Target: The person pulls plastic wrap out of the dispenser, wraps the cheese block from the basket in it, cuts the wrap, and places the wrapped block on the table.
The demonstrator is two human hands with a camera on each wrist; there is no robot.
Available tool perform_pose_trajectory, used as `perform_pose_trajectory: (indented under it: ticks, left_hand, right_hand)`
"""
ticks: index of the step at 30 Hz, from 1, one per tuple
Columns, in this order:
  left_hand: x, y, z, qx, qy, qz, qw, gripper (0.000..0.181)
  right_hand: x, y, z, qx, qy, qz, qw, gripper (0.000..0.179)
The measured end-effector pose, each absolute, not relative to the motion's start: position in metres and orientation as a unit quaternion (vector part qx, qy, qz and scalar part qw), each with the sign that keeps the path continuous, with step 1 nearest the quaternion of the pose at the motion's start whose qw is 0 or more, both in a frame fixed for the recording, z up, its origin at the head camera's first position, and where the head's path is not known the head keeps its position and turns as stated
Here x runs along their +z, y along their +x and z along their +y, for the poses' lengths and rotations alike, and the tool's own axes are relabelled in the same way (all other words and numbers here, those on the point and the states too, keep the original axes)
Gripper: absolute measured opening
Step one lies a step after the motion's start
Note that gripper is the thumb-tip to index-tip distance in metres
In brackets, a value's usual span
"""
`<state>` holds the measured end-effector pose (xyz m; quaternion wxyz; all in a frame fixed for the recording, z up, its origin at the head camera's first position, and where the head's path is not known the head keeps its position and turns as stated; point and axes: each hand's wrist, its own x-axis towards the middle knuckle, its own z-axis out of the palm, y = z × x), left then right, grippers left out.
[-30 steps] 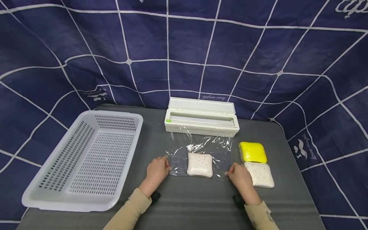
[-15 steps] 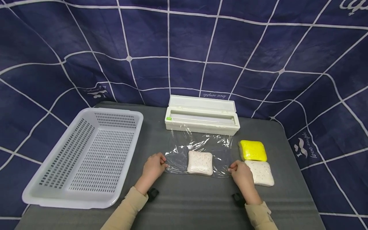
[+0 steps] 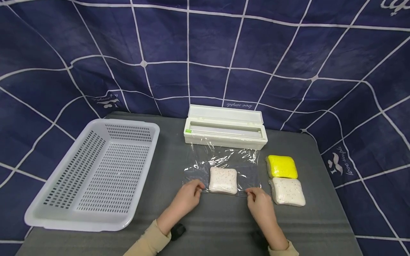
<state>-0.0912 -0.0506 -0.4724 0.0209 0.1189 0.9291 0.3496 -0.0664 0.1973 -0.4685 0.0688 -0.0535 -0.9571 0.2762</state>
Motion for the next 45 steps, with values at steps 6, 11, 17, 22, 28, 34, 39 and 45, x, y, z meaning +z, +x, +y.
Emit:
perform_pose_trajectory:
  ticks: [6, 11, 17, 22, 28, 34, 39, 45]
  left_hand:
    - [-0.476, -0.079, -0.029, 0.360, 0.086, 0.929, 0.001, 0.012]
    - [-0.480, -0.078, -0.023, 0.362, 0.062, 0.930, 0.000, 0.013]
    - [-0.482, -0.077, -0.021, 0.382, 0.043, 0.923, 0.006, 0.015]
    - [-0.484, -0.073, -0.019, 0.394, 0.036, 0.918, -0.001, 0.019]
    - [-0.485, -0.069, -0.014, 0.424, 0.026, 0.905, 0.003, 0.026]
    - [-0.487, -0.068, -0.012, 0.442, 0.019, 0.897, -0.006, 0.030]
    - [-0.491, -0.068, -0.014, 0.464, 0.024, 0.885, -0.003, 0.033]
    - [-0.493, -0.067, -0.019, 0.485, 0.020, 0.874, 0.004, 0.034]
  right_hand:
    - [-0.475, -0.055, 0.178, 0.313, -0.053, -0.946, 0.062, 0.019]
    - [-0.480, -0.054, 0.172, 0.315, -0.068, -0.946, 0.038, 0.026]
    - [-0.485, -0.055, 0.169, 0.310, -0.098, -0.946, 0.007, 0.035]
    - [-0.488, -0.053, 0.165, 0.314, -0.112, -0.943, 0.005, 0.043]
    - [-0.489, -0.049, 0.161, 0.324, -0.106, -0.940, 0.011, 0.049]
    - [-0.491, -0.049, 0.158, 0.338, -0.104, -0.935, 0.009, 0.049]
    - [-0.492, -0.050, 0.160, 0.358, -0.108, -0.928, 0.005, 0.050]
    - [-0.495, -0.049, 0.163, 0.382, -0.123, -0.916, 0.023, 0.046]
